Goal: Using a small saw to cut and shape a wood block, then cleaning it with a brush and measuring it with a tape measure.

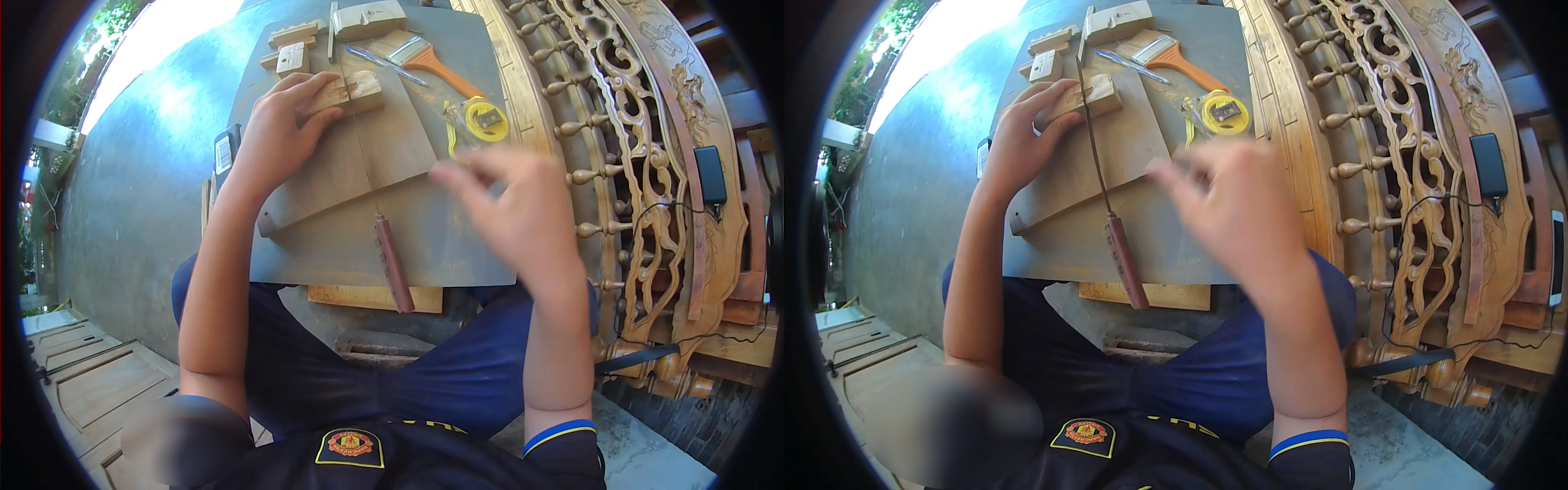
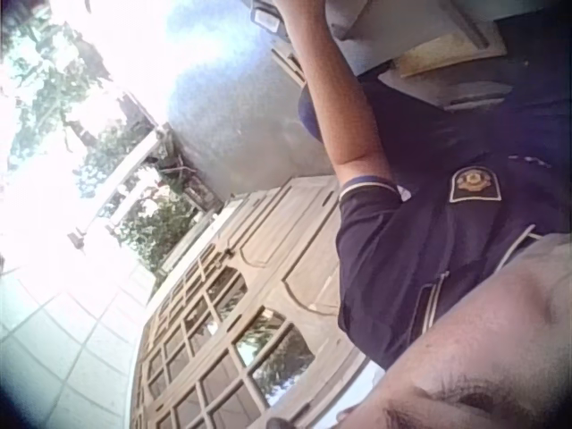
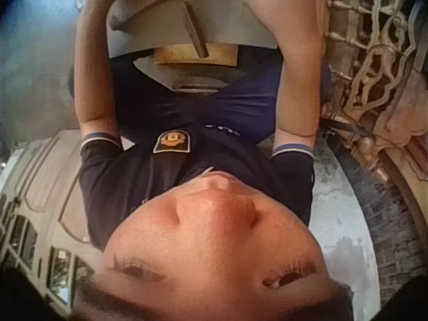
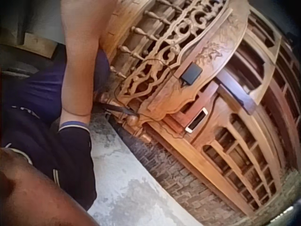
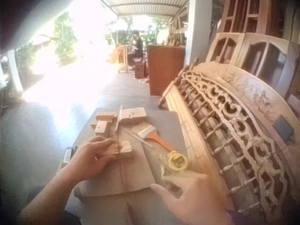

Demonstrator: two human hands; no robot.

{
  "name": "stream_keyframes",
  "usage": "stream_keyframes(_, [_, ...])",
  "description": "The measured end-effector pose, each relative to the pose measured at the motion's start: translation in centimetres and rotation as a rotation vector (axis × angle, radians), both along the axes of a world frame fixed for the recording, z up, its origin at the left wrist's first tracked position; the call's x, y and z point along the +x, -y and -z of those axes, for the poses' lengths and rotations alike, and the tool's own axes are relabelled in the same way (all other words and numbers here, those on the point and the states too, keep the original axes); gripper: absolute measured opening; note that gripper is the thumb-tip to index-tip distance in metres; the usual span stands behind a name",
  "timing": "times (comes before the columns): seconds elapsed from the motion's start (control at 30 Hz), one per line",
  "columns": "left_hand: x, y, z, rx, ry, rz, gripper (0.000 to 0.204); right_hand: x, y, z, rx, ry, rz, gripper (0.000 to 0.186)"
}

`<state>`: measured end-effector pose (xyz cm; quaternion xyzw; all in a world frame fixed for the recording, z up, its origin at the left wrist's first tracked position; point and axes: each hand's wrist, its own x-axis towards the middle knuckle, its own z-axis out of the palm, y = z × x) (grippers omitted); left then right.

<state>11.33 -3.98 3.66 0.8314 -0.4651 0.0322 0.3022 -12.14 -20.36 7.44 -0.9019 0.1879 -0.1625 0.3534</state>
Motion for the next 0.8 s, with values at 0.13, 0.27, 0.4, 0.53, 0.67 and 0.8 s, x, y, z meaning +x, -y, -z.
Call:
stream_keyframes(0.13, [-1.3,-0.2,-1.1,0.003,-0.143,0.144,0.044,1.5,4.5,3.3,-0.482,0.137,0.163,0.049])
stream_keyframes(0.27, [-2.0,-0.8,-0.8,-0.046,-0.162,0.195,0.041,2.7,4.4,3.9,-0.281,-0.11,0.185,0.065])
stream_keyframes(0.4, [-2.0,-1.3,-0.5,-0.154,0.009,0.194,0.042,3.2,4.3,2.4,-0.217,-0.173,0.266,0.064])
stream_keyframes(0.53, [-2.8,-2.1,-1.9,-0.272,-0.077,0.007,0.033,2.6,3.8,0.9,-0.052,0.047,0.278,0.062])
stream_keyframes(0.67, [-5.7,-2.8,-2.3,-0.325,-0.588,0.144,0.025,3.2,1.1,0.0,0.334,0.214,0.117,0.06])
stream_keyframes(0.8, [-6.5,-2.9,-3.1,-0.461,-1.24,0.218,0.033,4.3,-1.6,0.2,0.185,0.464,-0.181,0.073])
